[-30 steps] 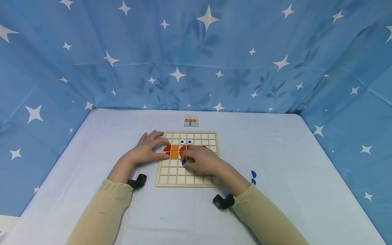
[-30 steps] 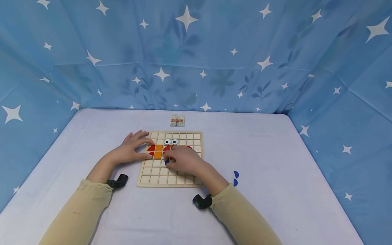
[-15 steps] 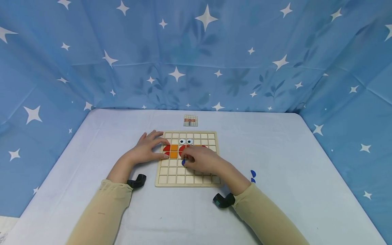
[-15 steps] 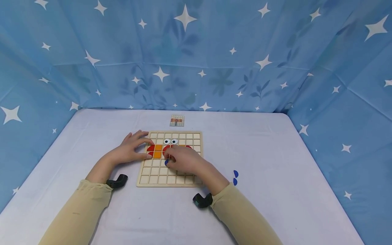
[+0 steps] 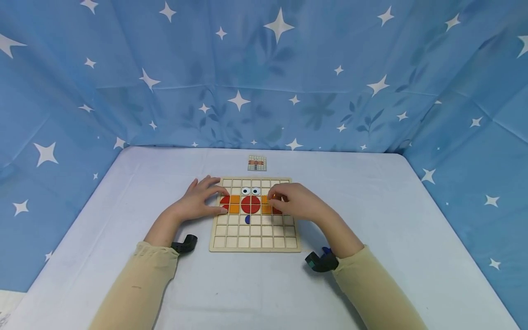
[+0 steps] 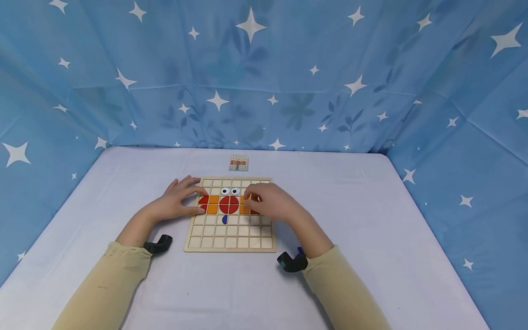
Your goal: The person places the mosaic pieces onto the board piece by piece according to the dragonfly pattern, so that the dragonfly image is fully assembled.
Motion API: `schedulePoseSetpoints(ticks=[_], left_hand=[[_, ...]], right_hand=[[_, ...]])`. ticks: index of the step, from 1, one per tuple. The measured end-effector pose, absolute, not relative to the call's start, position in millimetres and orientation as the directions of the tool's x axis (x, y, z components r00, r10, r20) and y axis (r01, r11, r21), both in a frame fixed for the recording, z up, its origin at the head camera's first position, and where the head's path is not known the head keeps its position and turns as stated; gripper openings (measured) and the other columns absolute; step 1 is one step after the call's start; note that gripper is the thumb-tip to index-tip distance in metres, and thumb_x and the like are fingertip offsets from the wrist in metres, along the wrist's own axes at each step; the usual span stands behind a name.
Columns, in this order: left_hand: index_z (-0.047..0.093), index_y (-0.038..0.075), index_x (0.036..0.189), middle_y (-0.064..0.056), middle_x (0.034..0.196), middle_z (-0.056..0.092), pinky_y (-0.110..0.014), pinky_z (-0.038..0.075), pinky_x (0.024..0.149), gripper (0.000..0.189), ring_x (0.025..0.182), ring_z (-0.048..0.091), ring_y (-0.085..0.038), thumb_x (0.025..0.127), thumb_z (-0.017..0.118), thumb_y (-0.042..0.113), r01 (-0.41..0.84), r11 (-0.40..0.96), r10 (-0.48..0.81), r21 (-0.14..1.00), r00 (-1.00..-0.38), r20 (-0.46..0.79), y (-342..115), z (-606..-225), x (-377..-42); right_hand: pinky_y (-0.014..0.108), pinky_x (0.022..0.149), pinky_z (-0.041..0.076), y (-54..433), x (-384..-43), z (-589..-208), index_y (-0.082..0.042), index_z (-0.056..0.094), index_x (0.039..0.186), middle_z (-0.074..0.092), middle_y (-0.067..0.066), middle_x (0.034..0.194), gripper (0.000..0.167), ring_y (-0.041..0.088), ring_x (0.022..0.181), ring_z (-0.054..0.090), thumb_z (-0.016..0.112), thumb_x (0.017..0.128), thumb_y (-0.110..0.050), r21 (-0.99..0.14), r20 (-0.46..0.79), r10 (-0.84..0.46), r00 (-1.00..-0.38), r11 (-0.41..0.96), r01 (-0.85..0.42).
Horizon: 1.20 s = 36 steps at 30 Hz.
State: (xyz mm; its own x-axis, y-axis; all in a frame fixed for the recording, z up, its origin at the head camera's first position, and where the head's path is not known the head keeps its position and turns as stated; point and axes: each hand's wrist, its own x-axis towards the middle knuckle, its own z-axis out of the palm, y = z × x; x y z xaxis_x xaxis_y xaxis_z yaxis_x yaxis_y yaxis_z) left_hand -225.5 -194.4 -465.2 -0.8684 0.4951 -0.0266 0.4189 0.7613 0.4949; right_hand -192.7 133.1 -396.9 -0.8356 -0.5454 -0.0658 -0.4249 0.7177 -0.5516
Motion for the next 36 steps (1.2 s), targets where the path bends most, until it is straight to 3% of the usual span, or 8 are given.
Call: schedulePoseSetpoints(ticks=[10,22,36], left_hand=[[0.061,0.037,0.122,-0.010,0.160,0.030,-0.060,-0.004,0.122,0.047,0.153,0.010,-0.041,0.081,0.075,0.054,0.410,0.766,0.489,0.494,-0.871,-0.035,-196.4,-463.2,-224.1],[0.061,0.037,0.122,-0.010,0.160,0.030,-0.061,-0.004,0.122,0.046,0.153,0.009,-0.041,0.082,0.074,0.055,0.413,0.761,0.493,0.500,-0.870,-0.032,-196.8,-463.3,-223.5],[0.061,0.037,0.122,-0.010,0.160,0.031,-0.061,-0.003,0.122,0.046,0.153,0.011,-0.041,0.082,0.075,0.054,0.425,0.753,0.502,0.502,-0.865,-0.021,-195.8,-466.0,-225.5]], right_hand=[[0.031,0.063,0.046,199.0,-178.2,-390.0,-0.017,0.069,0.109,0.060,-0.006,0.085,0.017,0.016,0.076,0.052,0.062,0.098,-0.027,-0.529,-0.024,-0.468,-0.883,0.756,-0.386],[0.024,0.063,0.045,273.8,-158.0,-420.9,-0.020,0.069,0.107,0.057,-0.008,0.085,0.013,0.011,0.078,0.051,0.067,0.094,-0.020,-0.537,-0.063,-0.437,-0.897,0.773,-0.339],[0.023,0.081,0.051,308.9,-155.5,-432.3,-0.029,0.066,0.107,0.062,-0.012,0.102,0.020,0.006,0.091,0.054,0.073,0.090,-0.020,-0.552,-0.187,-0.557,-0.809,0.741,-0.383]])
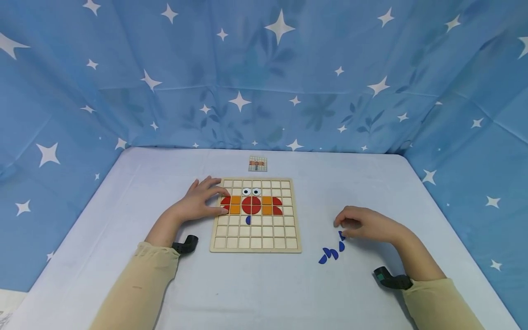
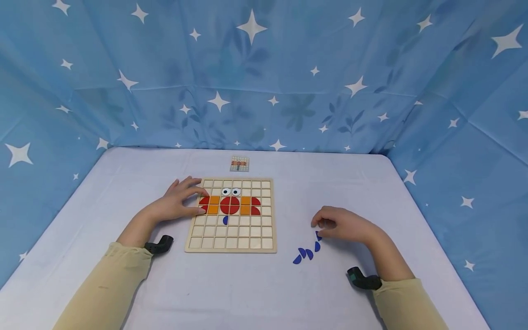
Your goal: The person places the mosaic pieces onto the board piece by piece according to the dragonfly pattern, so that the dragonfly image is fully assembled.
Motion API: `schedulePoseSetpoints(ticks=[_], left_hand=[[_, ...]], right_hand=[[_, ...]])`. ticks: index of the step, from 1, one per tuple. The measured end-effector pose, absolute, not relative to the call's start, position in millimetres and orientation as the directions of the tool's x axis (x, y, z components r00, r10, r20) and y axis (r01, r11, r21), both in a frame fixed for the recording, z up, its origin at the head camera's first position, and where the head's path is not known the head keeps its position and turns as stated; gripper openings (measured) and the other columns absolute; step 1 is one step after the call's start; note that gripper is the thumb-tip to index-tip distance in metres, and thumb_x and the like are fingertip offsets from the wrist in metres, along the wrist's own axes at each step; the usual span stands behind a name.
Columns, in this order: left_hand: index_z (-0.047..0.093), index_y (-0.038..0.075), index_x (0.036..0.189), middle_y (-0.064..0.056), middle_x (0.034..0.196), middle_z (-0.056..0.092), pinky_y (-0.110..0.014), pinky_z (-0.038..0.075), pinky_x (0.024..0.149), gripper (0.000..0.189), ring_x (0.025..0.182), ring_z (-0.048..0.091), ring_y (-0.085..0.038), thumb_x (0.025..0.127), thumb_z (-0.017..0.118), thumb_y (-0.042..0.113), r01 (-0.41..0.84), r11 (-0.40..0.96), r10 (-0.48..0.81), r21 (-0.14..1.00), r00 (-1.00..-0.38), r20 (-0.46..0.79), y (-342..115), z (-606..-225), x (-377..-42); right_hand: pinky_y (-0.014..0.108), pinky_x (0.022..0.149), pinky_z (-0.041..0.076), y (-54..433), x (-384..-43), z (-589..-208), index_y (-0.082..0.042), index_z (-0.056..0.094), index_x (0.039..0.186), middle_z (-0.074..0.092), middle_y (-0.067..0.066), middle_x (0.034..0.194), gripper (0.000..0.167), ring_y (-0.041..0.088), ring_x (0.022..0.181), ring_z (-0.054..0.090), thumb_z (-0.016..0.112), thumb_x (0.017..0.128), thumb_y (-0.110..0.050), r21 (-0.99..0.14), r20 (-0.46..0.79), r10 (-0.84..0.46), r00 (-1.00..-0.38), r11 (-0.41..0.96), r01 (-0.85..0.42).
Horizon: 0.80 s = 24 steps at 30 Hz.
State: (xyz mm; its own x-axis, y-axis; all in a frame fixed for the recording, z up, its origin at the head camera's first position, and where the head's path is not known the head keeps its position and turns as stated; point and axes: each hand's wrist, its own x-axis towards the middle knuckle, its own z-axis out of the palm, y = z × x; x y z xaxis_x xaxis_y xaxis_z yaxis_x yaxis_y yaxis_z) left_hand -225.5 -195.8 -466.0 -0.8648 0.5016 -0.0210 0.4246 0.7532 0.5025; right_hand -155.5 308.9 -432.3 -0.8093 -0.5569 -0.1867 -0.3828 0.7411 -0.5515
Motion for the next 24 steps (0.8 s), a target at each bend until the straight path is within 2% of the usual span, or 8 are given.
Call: schedulePoseSetpoints(ticks=[6,11,18,24], left_hand=[[0.060,0.037,0.123,-0.010,0.160,0.030,-0.060,-0.004,0.122,0.046,0.153,0.010,-0.040,0.083,0.074,0.054,0.420,0.756,0.501,0.502,-0.865,-0.031,-194.6,-465.4,-226.2],[0.060,0.037,0.124,-0.011,0.160,0.030,-0.060,-0.004,0.122,0.046,0.153,0.010,-0.040,0.084,0.074,0.053,0.415,0.757,0.502,0.505,-0.864,-0.043,-194.1,-463.4,-225.4],[0.060,0.037,0.124,-0.010,0.160,0.030,-0.060,-0.004,0.122,0.046,0.153,0.009,-0.039,0.084,0.074,0.053,0.413,0.757,0.499,0.507,-0.866,-0.040,-194.1,-462.7,-224.6],[0.060,0.037,0.124,-0.011,0.160,0.030,-0.060,-0.004,0.122,0.046,0.153,0.010,-0.040,0.083,0.075,0.051,0.415,0.757,0.500,0.504,-0.865,-0.039,-194.7,-464.3,-225.6]], right_hand=[[0.022,0.079,0.048,313.6,-156.1,-434.9,-0.029,0.064,0.106,0.058,-0.009,0.099,0.020,0.008,0.091,0.052,0.074,0.089,-0.022,-0.583,-0.216,-0.595,-0.774,0.715,-0.387],[0.022,0.076,0.047,313.4,-156.8,-437.9,-0.030,0.063,0.104,0.059,-0.010,0.097,0.015,0.008,0.089,0.052,0.071,0.092,-0.024,-0.577,-0.197,-0.594,-0.780,0.713,-0.397],[0.023,0.081,0.049,314.8,-157.0,-436.8,-0.030,0.063,0.106,0.058,-0.011,0.099,0.024,0.008,0.093,0.051,0.077,0.087,-0.027,-0.571,-0.195,-0.627,-0.755,0.698,-0.432],[0.022,0.078,0.047,315.3,-157.9,-439.7,-0.030,0.063,0.104,0.057,-0.011,0.096,0.019,0.007,0.090,0.051,0.075,0.089,-0.027,-0.572,-0.178,-0.624,-0.761,0.695,-0.435]])
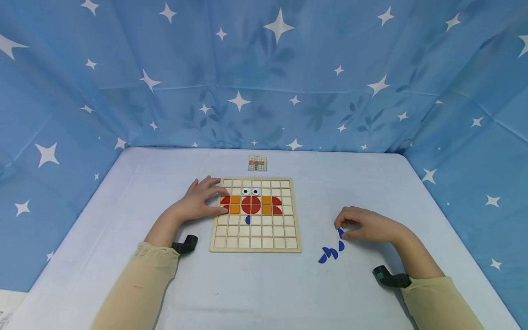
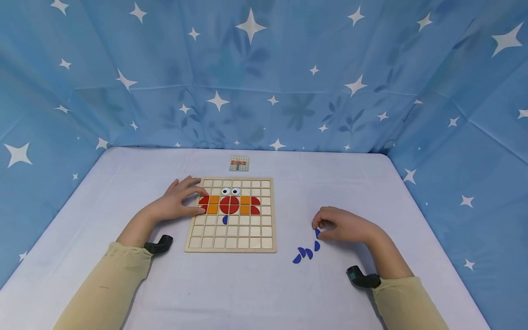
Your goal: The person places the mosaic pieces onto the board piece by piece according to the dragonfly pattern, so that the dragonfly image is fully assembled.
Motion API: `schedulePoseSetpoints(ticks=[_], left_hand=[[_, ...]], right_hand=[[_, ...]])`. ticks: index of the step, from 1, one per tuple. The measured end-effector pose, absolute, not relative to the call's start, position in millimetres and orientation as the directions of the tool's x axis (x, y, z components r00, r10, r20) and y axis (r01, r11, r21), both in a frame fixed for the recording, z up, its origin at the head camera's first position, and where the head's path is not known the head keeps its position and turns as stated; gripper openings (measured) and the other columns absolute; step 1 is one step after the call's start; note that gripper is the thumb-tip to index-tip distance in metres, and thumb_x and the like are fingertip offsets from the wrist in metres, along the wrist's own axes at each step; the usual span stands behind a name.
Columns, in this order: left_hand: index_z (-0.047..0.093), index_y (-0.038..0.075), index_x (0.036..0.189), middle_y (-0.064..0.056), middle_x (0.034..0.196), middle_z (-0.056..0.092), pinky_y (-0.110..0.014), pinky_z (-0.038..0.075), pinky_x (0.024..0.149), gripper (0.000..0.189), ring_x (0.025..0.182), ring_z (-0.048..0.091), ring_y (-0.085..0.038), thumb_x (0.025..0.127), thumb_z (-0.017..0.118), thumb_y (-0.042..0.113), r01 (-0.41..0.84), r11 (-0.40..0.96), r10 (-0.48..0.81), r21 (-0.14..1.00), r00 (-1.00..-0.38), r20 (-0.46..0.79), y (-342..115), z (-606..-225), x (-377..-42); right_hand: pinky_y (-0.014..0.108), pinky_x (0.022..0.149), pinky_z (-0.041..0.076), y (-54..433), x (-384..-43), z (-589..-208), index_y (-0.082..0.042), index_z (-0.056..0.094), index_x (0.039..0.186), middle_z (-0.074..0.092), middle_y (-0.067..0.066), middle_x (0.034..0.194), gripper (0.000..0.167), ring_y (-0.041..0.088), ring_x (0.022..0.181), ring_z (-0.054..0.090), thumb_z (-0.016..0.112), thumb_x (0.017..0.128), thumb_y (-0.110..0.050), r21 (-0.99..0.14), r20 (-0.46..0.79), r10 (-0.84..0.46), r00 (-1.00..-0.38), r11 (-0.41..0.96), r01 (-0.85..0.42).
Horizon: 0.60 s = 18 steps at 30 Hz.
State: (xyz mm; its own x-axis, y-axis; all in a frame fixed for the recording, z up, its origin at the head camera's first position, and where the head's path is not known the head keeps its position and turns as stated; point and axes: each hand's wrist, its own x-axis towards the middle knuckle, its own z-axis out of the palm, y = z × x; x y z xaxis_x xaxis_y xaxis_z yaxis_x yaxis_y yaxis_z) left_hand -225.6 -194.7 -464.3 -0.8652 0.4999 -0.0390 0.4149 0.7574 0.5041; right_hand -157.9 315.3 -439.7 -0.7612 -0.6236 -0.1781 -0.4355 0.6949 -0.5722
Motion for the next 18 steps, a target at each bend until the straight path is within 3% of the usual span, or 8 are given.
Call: schedulePoseSetpoints(ticks=[6,18], left_hand=[[0.060,0.037,0.123,-0.011,0.160,0.030,-0.061,-0.004,0.122,0.045,0.153,0.010,-0.040,0.083,0.074,0.052,0.419,0.756,0.502,0.502,-0.864,-0.035,-195.2,-465.1,-225.2],[0.059,0.037,0.125,-0.011,0.160,0.030,-0.060,-0.004,0.122,0.050,0.153,0.010,-0.040,0.081,0.076,0.054,0.421,0.763,0.502,0.489,-0.864,-0.040,-195.4,-463.7,-224.6]], right_hand=[[0.022,0.077,0.047,315.1,-158.3,-440.2,-0.030,0.063,0.105,0.055,-0.010,0.095,0.024,0.008,0.090,0.051,0.077,0.086,-0.032,-0.577,-0.185,-0.618,-0.764,0.698,-0.425],[0.021,0.075,0.047,311.6,-158.6,-440.4,-0.030,0.061,0.104,0.055,-0.009,0.093,0.023,0.008,0.089,0.051,0.077,0.087,-0.027,-0.561,-0.188,-0.605,-0.773,0.712,-0.421]])
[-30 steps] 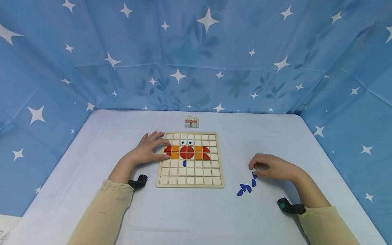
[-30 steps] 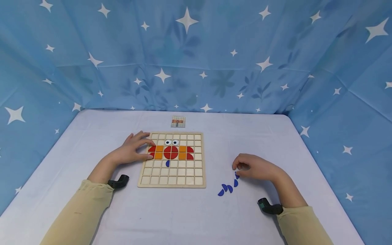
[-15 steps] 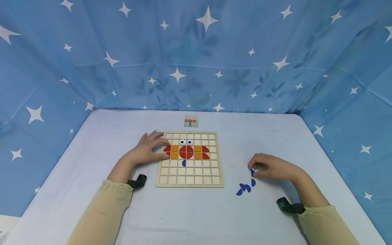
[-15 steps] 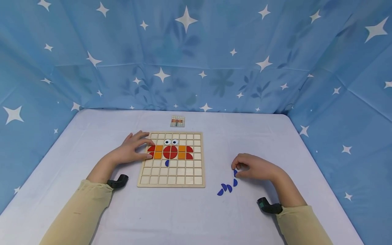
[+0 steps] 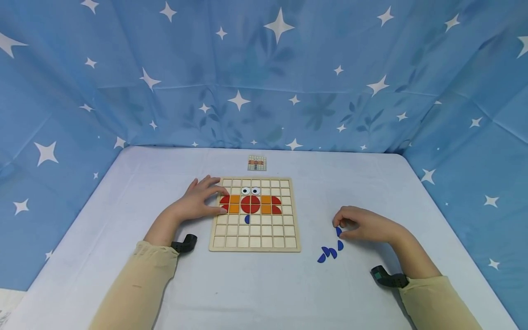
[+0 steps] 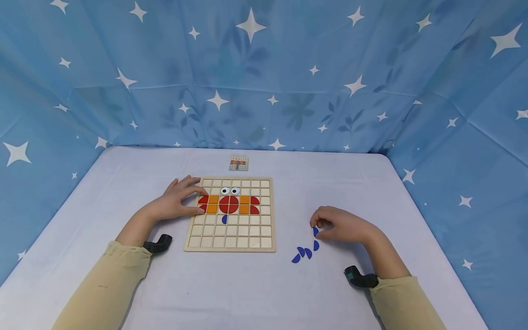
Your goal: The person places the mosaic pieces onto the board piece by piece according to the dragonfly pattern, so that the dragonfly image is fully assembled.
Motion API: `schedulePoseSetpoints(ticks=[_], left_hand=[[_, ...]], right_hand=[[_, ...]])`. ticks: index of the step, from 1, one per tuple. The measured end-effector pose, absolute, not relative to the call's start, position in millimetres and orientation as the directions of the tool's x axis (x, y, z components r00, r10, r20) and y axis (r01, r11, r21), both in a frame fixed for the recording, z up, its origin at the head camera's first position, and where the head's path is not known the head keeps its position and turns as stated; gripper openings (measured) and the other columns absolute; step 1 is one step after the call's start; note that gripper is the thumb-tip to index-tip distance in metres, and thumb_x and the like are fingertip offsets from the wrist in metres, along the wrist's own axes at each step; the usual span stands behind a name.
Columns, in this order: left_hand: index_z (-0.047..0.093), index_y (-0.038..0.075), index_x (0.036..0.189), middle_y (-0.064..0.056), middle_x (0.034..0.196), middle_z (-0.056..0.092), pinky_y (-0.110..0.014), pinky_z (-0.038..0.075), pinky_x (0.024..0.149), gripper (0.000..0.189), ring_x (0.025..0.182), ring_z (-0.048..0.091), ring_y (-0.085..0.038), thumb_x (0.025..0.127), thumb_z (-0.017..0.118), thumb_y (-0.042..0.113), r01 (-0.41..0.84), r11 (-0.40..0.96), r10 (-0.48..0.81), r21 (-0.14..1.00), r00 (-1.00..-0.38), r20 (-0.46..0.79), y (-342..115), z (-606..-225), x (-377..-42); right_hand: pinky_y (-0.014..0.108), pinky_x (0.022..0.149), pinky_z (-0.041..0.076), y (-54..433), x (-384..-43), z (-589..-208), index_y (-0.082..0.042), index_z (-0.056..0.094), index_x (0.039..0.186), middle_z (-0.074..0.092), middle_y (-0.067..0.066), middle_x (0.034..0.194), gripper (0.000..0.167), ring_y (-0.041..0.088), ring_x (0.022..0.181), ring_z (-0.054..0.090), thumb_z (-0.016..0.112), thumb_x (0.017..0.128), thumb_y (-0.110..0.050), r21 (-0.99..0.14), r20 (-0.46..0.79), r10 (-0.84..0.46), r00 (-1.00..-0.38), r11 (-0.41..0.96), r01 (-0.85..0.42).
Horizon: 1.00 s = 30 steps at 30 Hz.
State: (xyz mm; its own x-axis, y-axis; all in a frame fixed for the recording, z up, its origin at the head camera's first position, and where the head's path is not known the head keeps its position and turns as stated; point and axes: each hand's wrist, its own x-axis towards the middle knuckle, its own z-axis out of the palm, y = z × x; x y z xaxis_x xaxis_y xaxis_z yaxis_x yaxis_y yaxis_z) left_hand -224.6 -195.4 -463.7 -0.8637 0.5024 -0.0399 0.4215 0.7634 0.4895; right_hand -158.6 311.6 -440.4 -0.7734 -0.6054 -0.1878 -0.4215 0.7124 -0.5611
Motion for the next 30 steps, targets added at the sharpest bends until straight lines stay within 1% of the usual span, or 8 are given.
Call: schedulePoseSetpoints(ticks=[8,14,18,23,30], left_hand=[[0.059,0.037,0.124,-0.011,0.160,0.030,-0.061,-0.004,0.122,0.049,0.153,0.010,-0.040,0.081,0.076,0.054,0.431,0.758,0.508,0.490,-0.861,-0.027,-195.8,-465.5,-225.3],[0.059,0.037,0.123,-0.012,0.160,0.030,-0.061,-0.004,0.122,0.050,0.153,0.009,-0.041,0.080,0.076,0.055,0.438,0.751,0.513,0.495,-0.858,-0.020,-195.2,-465.8,-224.9],[0.060,0.037,0.123,-0.011,0.160,0.031,-0.061,-0.004,0.122,0.049,0.153,0.010,-0.041,0.081,0.076,0.055,0.435,0.753,0.510,0.494,-0.860,-0.021,-194.8,-466.2,-224.6],[0.060,0.037,0.123,-0.011,0.160,0.031,-0.060,-0.003,0.122,0.048,0.153,0.010,-0.040,0.081,0.076,0.054,0.432,0.757,0.506,0.490,-0.862,-0.020,-194.7,-466.7,-224.8],[0.060,0.038,0.124,-0.010,0.160,0.031,-0.060,-0.004,0.122,0.048,0.153,0.009,-0.040,0.081,0.076,0.054,0.428,0.758,0.504,0.493,-0.864,-0.025,-194.8,-466.4,-225.2]], right_hand=[[0.021,0.074,0.047,306.8,-158.9,-436.0,-0.029,0.062,0.104,0.056,-0.009,0.093,0.021,0.009,0.088,0.053,0.075,0.089,-0.028,-0.563,-0.210,-0.582,-0.786,0.729,-0.390],[0.022,0.070,0.048,295.5,-161.6,-426.3,-0.024,0.063,0.106,0.056,-0.007,0.089,0.020,0.011,0.085,0.054,0.074,0.089,-0.024,-0.568,-0.233,-0.556,-0.798,0.744,-0.352],[0.023,0.067,0.047,279.1,-167.6,-420.3,-0.023,0.062,0.104,0.054,-0.007,0.085,0.018,0.011,0.081,0.053,0.073,0.090,-0.023,-0.552,-0.216,-0.549,-0.808,0.751,-0.362],[0.025,0.065,0.045,252.5,-176.4,-411.9,-0.022,0.062,0.103,0.055,-0.007,0.082,0.016,0.011,0.077,0.053,0.073,0.091,-0.024,-0.553,-0.178,-0.575,-0.799,0.730,-0.402],[0.028,0.064,0.044,210.1,-188.2,-404.4,-0.021,0.063,0.106,0.055,-0.006,0.080,0.018,0.013,0.074,0.052,0.072,0.091,-0.025,-0.526,-0.198,-0.558,-0.806,0.754,-0.393]])
